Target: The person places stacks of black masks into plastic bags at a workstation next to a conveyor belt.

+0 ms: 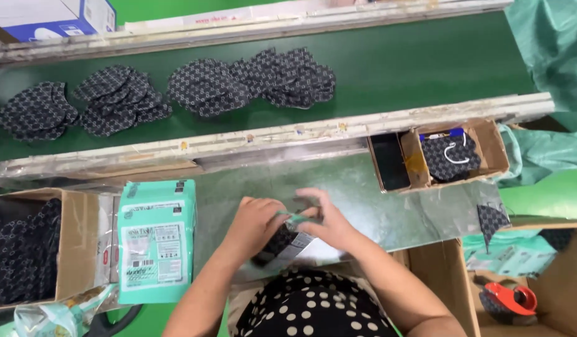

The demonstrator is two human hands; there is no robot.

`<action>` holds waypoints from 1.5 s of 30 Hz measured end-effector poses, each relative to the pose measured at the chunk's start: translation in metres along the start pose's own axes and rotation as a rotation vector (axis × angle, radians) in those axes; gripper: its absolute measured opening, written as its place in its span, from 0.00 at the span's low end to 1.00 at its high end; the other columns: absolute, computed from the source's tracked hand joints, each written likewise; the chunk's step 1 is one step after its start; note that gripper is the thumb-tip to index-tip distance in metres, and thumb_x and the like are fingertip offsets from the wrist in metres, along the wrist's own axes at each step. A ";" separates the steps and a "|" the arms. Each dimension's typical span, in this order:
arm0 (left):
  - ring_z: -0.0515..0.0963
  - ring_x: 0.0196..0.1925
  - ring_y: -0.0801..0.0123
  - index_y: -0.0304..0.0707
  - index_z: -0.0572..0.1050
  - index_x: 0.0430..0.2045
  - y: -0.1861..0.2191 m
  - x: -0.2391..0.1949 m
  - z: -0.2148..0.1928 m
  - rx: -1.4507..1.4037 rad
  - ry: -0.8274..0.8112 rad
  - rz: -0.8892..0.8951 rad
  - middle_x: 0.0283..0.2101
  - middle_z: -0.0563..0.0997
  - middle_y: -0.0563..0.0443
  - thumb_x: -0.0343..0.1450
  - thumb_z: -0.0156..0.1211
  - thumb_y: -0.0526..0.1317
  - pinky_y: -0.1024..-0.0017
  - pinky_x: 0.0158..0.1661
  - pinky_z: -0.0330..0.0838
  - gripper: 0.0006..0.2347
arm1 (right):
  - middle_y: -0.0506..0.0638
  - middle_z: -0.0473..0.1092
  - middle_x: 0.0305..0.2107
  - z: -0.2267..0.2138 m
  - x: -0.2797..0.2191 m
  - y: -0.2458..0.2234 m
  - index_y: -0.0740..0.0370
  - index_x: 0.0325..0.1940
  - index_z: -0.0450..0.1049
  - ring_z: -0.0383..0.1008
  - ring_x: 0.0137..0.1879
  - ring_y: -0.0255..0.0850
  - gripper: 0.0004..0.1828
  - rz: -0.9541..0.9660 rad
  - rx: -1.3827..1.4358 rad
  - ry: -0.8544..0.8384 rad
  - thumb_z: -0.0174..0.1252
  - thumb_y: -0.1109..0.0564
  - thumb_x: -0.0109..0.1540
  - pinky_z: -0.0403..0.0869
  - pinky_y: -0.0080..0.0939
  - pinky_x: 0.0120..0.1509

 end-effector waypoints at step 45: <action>0.64 0.68 0.45 0.40 0.61 0.64 -0.075 0.031 0.024 -0.430 0.080 0.215 0.64 0.69 0.41 0.54 0.78 0.43 0.51 0.66 0.57 0.42 | 0.59 0.72 0.57 -0.054 0.024 0.000 0.64 0.69 0.67 0.71 0.64 0.52 0.46 -0.291 -0.459 0.177 0.75 0.55 0.49 0.68 0.47 0.70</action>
Point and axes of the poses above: each hand's wrist, its own x-axis towards the middle knuckle, its own z-axis out of the palm, y = z × x, the point moved 6 cm from there along x, towards the middle knuckle
